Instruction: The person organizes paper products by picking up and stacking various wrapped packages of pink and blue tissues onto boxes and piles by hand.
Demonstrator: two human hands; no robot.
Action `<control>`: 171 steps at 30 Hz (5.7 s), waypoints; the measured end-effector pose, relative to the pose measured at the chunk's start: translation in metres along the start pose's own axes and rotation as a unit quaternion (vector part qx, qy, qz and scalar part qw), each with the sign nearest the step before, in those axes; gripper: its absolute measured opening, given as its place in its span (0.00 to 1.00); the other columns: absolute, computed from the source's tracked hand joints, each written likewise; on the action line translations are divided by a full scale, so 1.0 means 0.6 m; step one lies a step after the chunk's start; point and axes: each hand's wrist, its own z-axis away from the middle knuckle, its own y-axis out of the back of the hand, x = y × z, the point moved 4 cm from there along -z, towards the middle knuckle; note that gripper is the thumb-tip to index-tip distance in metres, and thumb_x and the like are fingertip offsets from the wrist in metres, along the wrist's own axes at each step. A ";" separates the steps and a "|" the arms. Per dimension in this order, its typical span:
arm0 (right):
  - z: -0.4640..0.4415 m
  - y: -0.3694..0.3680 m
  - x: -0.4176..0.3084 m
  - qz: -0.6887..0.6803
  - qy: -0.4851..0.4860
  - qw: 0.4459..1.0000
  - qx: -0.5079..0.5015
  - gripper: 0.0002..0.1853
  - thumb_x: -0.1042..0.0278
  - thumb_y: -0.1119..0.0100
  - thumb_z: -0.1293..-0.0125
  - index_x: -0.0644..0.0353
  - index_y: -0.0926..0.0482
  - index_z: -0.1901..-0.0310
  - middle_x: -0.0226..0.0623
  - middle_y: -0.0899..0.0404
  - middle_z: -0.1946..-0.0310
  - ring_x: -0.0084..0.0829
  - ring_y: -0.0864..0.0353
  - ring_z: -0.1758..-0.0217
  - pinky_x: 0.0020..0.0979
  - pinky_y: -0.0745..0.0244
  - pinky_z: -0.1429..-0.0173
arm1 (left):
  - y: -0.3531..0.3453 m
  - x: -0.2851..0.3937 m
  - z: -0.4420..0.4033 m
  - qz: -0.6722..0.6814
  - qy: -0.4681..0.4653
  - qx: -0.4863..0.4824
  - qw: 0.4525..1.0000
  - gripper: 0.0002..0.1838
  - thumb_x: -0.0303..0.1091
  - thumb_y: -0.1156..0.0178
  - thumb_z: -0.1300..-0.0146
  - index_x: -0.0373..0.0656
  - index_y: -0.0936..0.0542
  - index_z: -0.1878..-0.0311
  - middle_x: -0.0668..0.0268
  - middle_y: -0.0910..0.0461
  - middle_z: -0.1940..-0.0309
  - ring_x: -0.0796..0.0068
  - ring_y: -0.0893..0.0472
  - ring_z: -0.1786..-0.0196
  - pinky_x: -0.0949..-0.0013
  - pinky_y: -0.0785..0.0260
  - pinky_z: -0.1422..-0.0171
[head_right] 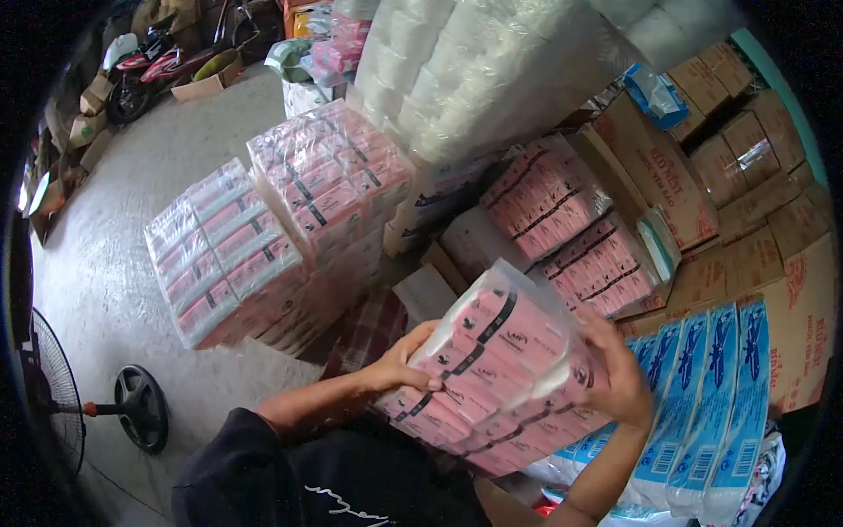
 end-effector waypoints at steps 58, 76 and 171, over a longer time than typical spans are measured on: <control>-0.352 -0.033 0.356 0.181 -0.020 0.842 0.508 0.27 0.66 0.34 0.51 0.64 0.29 0.49 0.50 0.30 0.53 0.46 0.32 0.46 0.42 0.35 0.43 | 0.152 -0.012 0.094 -0.329 -0.125 0.389 0.851 0.05 0.22 0.51 0.34 0.36 0.27 0.58 0.67 0.28 0.63 0.79 0.29 0.59 0.77 0.36 0.53; -0.398 0.115 0.352 0.374 -0.215 0.839 0.332 0.62 0.44 0.25 0.66 0.60 0.50 0.32 0.51 0.47 0.34 0.52 0.48 0.32 0.46 0.55 0.28 | 0.182 -0.058 0.033 -0.684 -0.164 0.291 0.648 0.12 0.32 0.38 0.46 0.42 0.26 0.58 0.56 0.29 0.57 0.54 0.31 0.51 0.55 0.42 0.45; -0.351 -0.543 -0.066 -0.415 0.110 0.902 -0.044 0.38 0.81 0.49 0.39 0.59 0.56 0.29 0.39 0.29 0.50 0.26 0.28 0.48 0.27 0.31 0.43 | 0.331 0.239 0.446 -0.270 -0.409 0.521 0.698 0.44 0.49 0.40 0.43 0.36 0.50 0.31 0.56 0.39 0.37 0.65 0.34 0.39 0.64 0.40 0.36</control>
